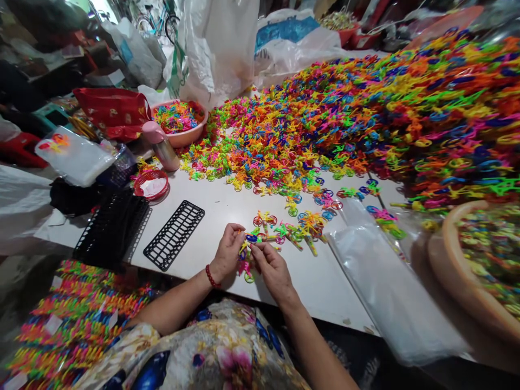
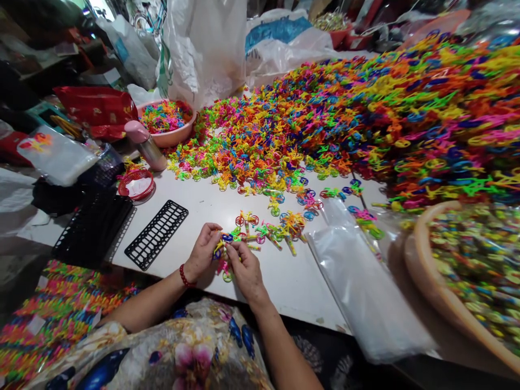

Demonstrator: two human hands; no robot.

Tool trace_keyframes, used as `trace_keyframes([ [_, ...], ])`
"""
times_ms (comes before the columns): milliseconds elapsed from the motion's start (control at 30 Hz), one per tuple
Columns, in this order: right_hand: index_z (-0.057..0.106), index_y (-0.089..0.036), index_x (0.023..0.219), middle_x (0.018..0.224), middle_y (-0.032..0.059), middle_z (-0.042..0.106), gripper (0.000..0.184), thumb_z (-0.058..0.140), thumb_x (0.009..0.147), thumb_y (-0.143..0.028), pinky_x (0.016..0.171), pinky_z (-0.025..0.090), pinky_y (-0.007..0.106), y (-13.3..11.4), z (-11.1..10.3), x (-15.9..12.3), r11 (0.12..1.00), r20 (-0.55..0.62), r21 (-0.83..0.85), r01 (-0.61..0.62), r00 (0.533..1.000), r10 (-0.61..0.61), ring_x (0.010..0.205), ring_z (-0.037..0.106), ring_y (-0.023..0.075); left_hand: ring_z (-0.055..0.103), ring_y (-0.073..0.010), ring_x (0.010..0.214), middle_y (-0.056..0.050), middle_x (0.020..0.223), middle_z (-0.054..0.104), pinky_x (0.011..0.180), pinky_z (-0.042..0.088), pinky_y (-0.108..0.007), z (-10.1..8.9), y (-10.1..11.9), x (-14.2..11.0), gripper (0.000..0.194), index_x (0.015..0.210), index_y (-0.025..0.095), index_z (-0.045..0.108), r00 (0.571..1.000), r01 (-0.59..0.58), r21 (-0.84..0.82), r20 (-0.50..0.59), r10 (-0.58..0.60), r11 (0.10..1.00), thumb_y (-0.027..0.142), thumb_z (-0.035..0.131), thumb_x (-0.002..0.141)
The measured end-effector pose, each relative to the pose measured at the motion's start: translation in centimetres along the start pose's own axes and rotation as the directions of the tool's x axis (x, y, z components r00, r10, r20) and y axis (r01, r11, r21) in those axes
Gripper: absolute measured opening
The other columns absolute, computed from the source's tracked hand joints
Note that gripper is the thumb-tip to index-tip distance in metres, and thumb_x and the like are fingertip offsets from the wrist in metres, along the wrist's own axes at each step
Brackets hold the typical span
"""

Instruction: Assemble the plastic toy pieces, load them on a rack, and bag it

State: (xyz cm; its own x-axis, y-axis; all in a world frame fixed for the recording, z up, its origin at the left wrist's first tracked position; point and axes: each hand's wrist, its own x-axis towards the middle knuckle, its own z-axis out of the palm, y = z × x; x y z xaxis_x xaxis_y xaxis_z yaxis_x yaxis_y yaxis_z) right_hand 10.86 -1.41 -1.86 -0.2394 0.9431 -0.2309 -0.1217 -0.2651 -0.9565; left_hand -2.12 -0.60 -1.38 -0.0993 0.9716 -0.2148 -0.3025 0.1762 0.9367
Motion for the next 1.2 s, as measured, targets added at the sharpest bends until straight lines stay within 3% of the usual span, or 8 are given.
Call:
trace_keyframes([
  [133, 0.064, -0.019, 0.082, 0.059, -0.0048, 0.052, 0.036, 0.069, 0.08, -0.055, 0.046, 0.029, 0.022, -0.6, -0.5, -0.1, 0.999, 0.02, -0.001, -0.05, 0.999, 0.05, 0.049, 0.038, 0.0084, 0.05, -0.0121, 0.067, 0.001, 0.078, 0.054, 0.064, 0.04, -0.024, -0.5, -0.1, 0.0, 0.021, 0.099, 0.021, 0.052, 0.993, -0.115, 0.211, 0.031, 0.111, 0.971, 0.04, 0.058, 0.089],
  [300, 0.069, -0.019, 0.08, 0.062, -0.0023, 0.059, 0.032, 0.07, 0.08, -0.051, 0.046, 0.034, 0.022, -0.7, -0.8, 0.0, 0.998, 0.028, -0.066, -0.023, 0.999, 0.025, 0.049, 0.044, 0.0096, 0.053, -0.014, 0.074, -0.001, 0.086, 0.057, 0.071, 0.039, -0.026, -1.0, 0.4, 0.2, 0.011, 0.101, 0.021, 0.054, 0.966, -0.26, 0.476, 0.116, 0.232, 0.84, 0.028, 0.051, 0.092],
  [500, 0.073, -0.02, 0.091, 0.082, 0.0032, 0.072, 0.025, 0.061, 0.089, -0.042, 0.071, 0.051, 0.027, 0.1, 0.5, -0.3, 0.93, 0.014, -0.259, 0.26, 0.964, -0.265, 0.075, 0.065, 0.0174, 0.049, -0.0135, 0.072, 0.002, 0.081, 0.051, 0.068, 0.039, -0.025, -0.8, 0.2, 0.5, 0.015, 0.102, 0.021, 0.05, 0.992, -0.122, 0.407, 0.016, 0.126, 0.905, 0.032, 0.048, 0.092],
  [700, 0.072, -0.022, 0.101, 0.09, 0.0033, 0.074, 0.025, 0.052, 0.095, -0.037, 0.073, 0.053, 0.028, -0.7, -0.3, 0.5, 0.835, 0.112, -0.429, 0.346, 0.937, -0.331, 0.08, 0.068, 0.0178, 0.047, -0.0121, 0.068, 0.003, 0.078, 0.051, 0.065, 0.039, -0.024, -0.3, 0.3, 1.9, 0.023, 0.103, 0.021, 0.049, 0.992, -0.12, 0.296, -0.004, 0.127, 0.948, 0.039, 0.054, 0.089],
  [833, 0.072, -0.021, 0.102, 0.1, 0.0073, 0.074, 0.03, 0.047, 0.098, -0.037, 0.089, 0.05, 0.035, -2.7, -4.3, 3.7, 0.545, 0.146, -0.707, 0.451, 0.847, -0.511, 0.096, 0.065, 0.0221, 0.048, -0.0128, 0.067, 0.003, 0.077, 0.053, 0.066, 0.041, -0.025, 0.1, 0.5, 3.8, 0.019, 0.102, 0.022, 0.049, 0.984, -0.121, 0.356, -0.08, 0.159, 0.927, 0.039, 0.047, 0.093],
  [933, 0.07, -0.017, 0.103, 0.102, 0.0114, 0.072, 0.033, 0.043, 0.099, -0.035, 0.093, 0.044, 0.04, -4.3, -8.0, 7.7, 0.252, 0.152, -0.894, 0.371, 0.779, -0.609, 0.096, 0.061, 0.0253, 0.053, -0.0174, 0.081, -0.002, 0.085, 0.058, 0.081, 0.043, -0.031, -0.5, 0.4, 5.9, 0.014, 0.093, 0.022, 0.055, 0.959, -0.27, 0.646, 0.119, 0.255, 0.714, 0.029, 0.043, 0.094],
  [1033, 0.068, -0.015, 0.1, 0.101, 0.013, 0.07, 0.029, 0.042, 0.098, -0.028, 0.092, 0.04, 0.039, -5.6, -10.4, 12.2, 0.037, 0.152, -0.979, 0.201, 0.837, -0.526, 0.096, 0.057, 0.0263, 0.053, -0.0216, 0.096, -0.007, 0.095, 0.059, 0.095, 0.04, -0.037, -1.2, 0.6, 9.5, 0.011, 0.089, 0.02, 0.057, 0.922, -0.348, 0.821, 0.21, 0.326, 0.453, 0.018, 0.046, 0.09],
  [1200, 0.067, -0.011, 0.098, 0.104, 0.0187, 0.066, 0.019, 0.05, 0.089, -0.015, 0.083, 0.037, 0.036, -5.7, -10.1, 16.9, -0.118, 0.024, -0.993, -0.019, 0.935, -0.355, 0.099, 0.054, 0.0297, 0.049, -0.0242, 0.111, -0.011, 0.109, 0.052, 0.102, 0.038, -0.04, -1.4, 1.7, 16.6, 0.01, 0.096, 0.018, 0.056, 0.917, -0.15, 0.887, -0.04, 0.396, 0.437, 0.022, 0.057, 0.088],
])
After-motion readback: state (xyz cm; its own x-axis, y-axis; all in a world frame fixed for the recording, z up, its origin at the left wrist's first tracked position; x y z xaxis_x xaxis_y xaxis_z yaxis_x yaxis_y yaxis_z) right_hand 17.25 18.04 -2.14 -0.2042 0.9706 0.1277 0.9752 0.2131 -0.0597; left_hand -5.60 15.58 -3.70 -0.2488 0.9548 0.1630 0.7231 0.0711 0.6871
